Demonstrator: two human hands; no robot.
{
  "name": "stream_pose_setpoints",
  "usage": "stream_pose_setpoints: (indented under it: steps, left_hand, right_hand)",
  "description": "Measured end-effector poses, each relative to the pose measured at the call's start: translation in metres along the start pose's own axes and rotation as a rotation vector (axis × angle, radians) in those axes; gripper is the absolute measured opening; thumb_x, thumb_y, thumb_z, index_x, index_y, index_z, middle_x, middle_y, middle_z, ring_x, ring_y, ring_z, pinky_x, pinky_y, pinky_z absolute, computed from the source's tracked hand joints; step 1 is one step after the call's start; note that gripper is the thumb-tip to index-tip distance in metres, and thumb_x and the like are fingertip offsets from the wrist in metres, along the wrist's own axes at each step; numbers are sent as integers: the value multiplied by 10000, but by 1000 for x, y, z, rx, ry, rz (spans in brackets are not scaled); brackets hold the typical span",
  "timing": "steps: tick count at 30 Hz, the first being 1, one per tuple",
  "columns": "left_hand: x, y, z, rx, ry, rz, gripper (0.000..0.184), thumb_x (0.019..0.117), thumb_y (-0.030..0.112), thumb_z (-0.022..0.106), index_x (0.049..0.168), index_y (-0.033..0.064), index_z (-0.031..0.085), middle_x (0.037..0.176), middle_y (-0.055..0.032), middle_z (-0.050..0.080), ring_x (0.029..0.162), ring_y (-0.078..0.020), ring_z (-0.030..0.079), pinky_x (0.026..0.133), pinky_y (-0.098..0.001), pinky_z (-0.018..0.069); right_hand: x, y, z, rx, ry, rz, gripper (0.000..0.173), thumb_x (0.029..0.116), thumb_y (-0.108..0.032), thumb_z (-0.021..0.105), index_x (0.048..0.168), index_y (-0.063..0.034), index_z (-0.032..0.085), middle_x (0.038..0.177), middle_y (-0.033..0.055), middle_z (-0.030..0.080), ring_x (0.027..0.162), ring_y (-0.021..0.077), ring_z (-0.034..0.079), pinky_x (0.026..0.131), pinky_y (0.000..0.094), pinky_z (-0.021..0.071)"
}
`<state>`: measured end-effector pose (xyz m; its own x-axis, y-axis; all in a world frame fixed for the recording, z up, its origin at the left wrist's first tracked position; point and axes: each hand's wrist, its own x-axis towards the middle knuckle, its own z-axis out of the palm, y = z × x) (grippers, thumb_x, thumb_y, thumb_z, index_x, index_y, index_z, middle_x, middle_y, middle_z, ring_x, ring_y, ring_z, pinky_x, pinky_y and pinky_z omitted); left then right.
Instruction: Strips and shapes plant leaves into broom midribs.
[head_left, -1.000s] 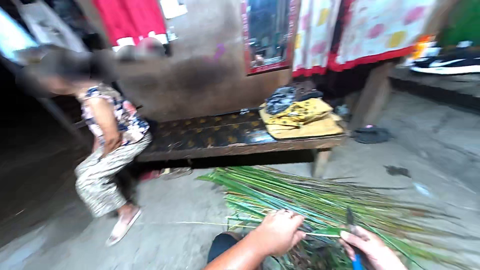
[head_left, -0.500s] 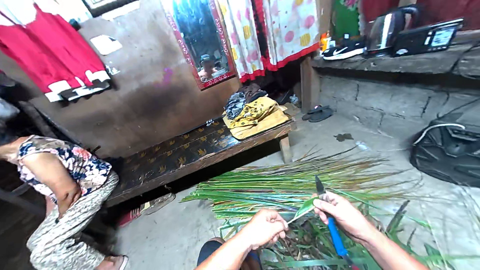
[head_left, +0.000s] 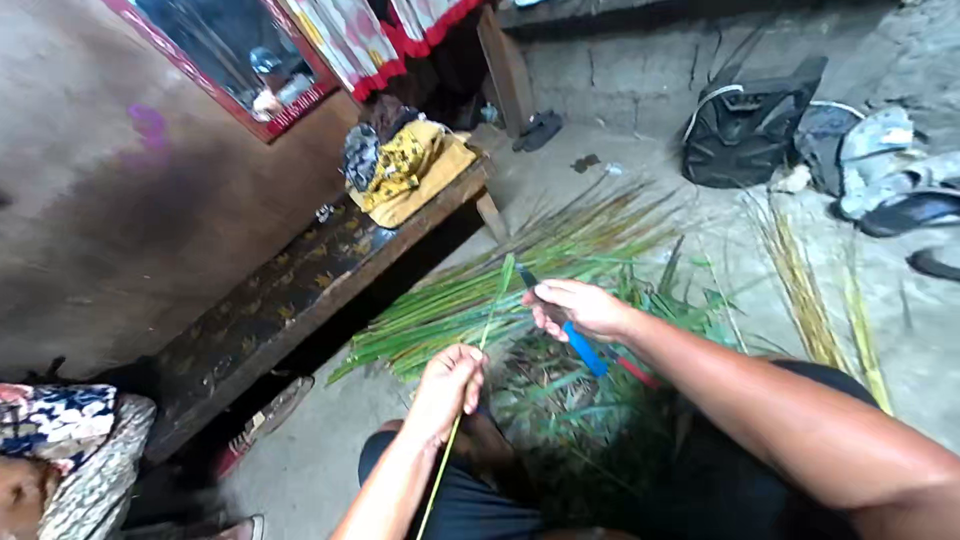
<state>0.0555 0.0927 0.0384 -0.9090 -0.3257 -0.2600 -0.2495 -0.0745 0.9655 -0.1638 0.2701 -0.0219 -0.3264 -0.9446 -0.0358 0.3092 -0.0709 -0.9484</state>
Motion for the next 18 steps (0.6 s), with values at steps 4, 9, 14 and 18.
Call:
stream_pose_setpoints:
  steps: [4,9,14,18]
  left_hand:
    - [9,-2,12,10,6,46,183,1065,118,502,1007,3,632,637,-13,575,436,-57,499,417,-196,462]
    - [15,-4,24,-57,-33,32,218,1076,116,473,1019,-13,638,636,-16,550,443,-59,486,424,-197,456]
    - [19,-4,25,-25,2,83,183,1058,89,512,984,-21,640,634,-30,563,441,-65,489,420,-196,451]
    - [18,-8,21,19,-9,108,177,1050,89,525,955,-10,638,630,-26,560,443,-64,485,421,-198,445]
  right_hand:
    - [-10,8,20,-2,-199,-1,374,1116,-298,316,1139,-63,606,770,5,631,588,98,609,541,255,545]
    - [-7,19,28,16,-284,1,288,1107,-277,403,1148,-66,593,747,26,628,536,96,578,479,233,500]
    - [-5,22,28,62,-199,12,262,1097,-267,448,1094,-64,613,721,16,618,519,82,569,466,214,487]
    - [-6,21,25,30,-116,1,256,1094,-260,474,1094,-58,630,725,12,619,510,73,556,463,199,476]
